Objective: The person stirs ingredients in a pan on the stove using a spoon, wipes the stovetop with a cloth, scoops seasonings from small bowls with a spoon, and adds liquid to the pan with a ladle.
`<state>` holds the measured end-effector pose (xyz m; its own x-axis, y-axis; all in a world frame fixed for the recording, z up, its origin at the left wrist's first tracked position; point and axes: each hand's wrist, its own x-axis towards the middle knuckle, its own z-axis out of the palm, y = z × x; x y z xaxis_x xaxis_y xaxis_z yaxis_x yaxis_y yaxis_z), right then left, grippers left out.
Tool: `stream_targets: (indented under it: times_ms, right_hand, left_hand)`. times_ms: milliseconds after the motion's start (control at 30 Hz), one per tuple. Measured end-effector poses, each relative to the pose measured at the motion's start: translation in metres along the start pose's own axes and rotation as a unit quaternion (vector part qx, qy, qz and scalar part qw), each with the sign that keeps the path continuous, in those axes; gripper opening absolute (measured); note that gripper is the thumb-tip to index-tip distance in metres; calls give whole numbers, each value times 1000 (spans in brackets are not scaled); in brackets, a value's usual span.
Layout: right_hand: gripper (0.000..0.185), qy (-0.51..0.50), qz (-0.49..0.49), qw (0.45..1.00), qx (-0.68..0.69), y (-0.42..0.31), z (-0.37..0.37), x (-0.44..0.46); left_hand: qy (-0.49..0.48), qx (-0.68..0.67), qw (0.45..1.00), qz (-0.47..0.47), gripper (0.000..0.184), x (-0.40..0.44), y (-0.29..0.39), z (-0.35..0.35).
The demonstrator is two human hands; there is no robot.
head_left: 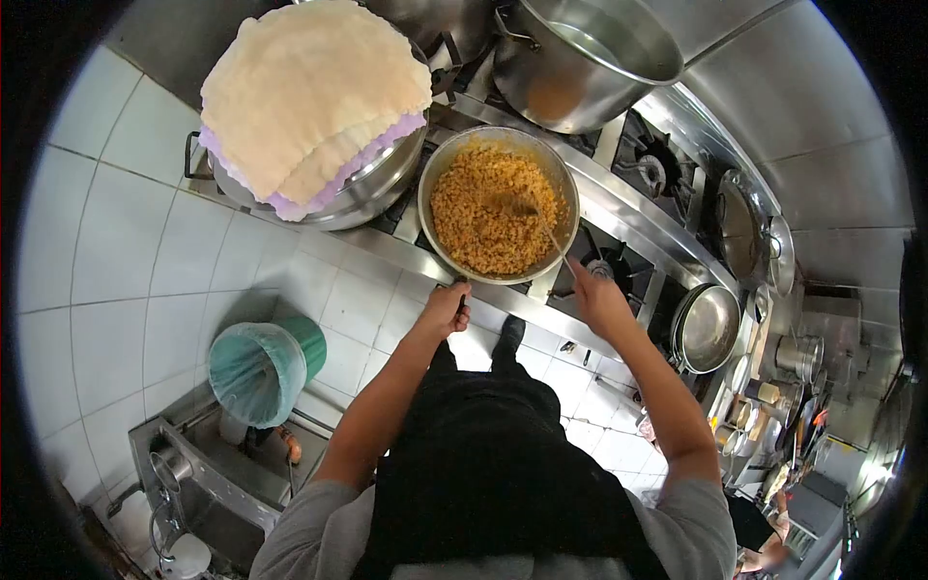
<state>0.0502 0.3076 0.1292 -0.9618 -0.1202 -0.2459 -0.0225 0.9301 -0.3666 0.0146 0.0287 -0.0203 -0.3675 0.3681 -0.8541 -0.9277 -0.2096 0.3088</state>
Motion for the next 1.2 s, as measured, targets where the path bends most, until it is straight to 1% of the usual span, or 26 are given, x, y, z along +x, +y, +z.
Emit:
stream_targets:
  times_ms: [33,100,133,200,267,333,400,433,467,533,600,667,733,767,867,933,967,1033,1067,1100,1133,1167,1200]
  right_hand:
    - [42,-1,0,1000,-2,0,1,-20]
    - [46,-87,19,994,-68,-2,5,-50]
    - [50,-128,33,989,-71,-3,15,-53]
    - [52,-58,0,995,-83,22,56,-33]
    - [53,-39,8,996,-82,35,67,16]
    - [53,-21,22,996,-78,38,67,33]
    - [48,24,-7,999,-31,34,52,34]
    - [41,-33,56,998,-16,2,17,20]
    - [41,-34,53,998,-17,0,20,5]
    - [45,-28,-10,997,71,2,24,-26]
    - [43,-41,-66,996,45,-15,44,-35]
    - [42,-24,-64,997,37,-1,80,-5]
    - [43,6,-19,1000,-17,19,92,38]
    - [43,9,-20,1000,-16,19,82,43]
    - [43,1,-35,998,-49,11,16,43]
    - [45,64,-54,996,3,13,-17,48]
    - [45,65,-53,996,4,17,-17,61]
    - [47,75,-48,992,-86,30,-7,100]
    - [47,78,-49,992,-85,30,13,116]
    - [43,0,34,992,-118,27,41,132]
    - [40,-75,114,979,-151,22,54,144]
    - [40,-73,112,979,-151,13,57,136]
    - [47,-29,27,985,-168,1,63,110]
  left_hand:
    - [-16,-5,1000,-4,23,2,0,-1]
    - [-7,-11,1000,-2,24,1,1,2]
    - [3,-13,1000,-4,24,-2,1,3]
    - [16,-1,1000,-3,24,-9,1,7]
    - [32,12,999,6,25,-9,5,8]
    - [16,3,1000,14,25,-7,1,6]
    - [12,2,1000,0,25,0,-1,4]
    - [11,-7,1000,-9,24,3,0,1]
    - [12,-9,1000,-8,24,1,2,1]
    - [2,-4,1000,-8,22,-4,4,3]
    - [4,2,1000,-4,23,-5,2,3]
    - [5,9,1000,0,24,-5,2,4]
    - [12,16,1000,9,24,-7,3,6]
    - [12,18,1000,11,24,-7,4,5]
    - [9,21,1000,14,24,-8,5,6]
    - [33,9,999,-2,26,-12,7,9]
    - [33,11,999,-2,26,-13,7,9]
    - [18,14,1000,15,26,-13,6,9]
    - [19,15,1000,17,26,-12,6,8]
    - [24,10,1000,13,26,-12,4,8]
    - [28,4,1000,13,26,-11,7,9]
    - [28,4,999,16,26,-11,9,9]
    - [23,-3,1000,18,27,-13,8,10]
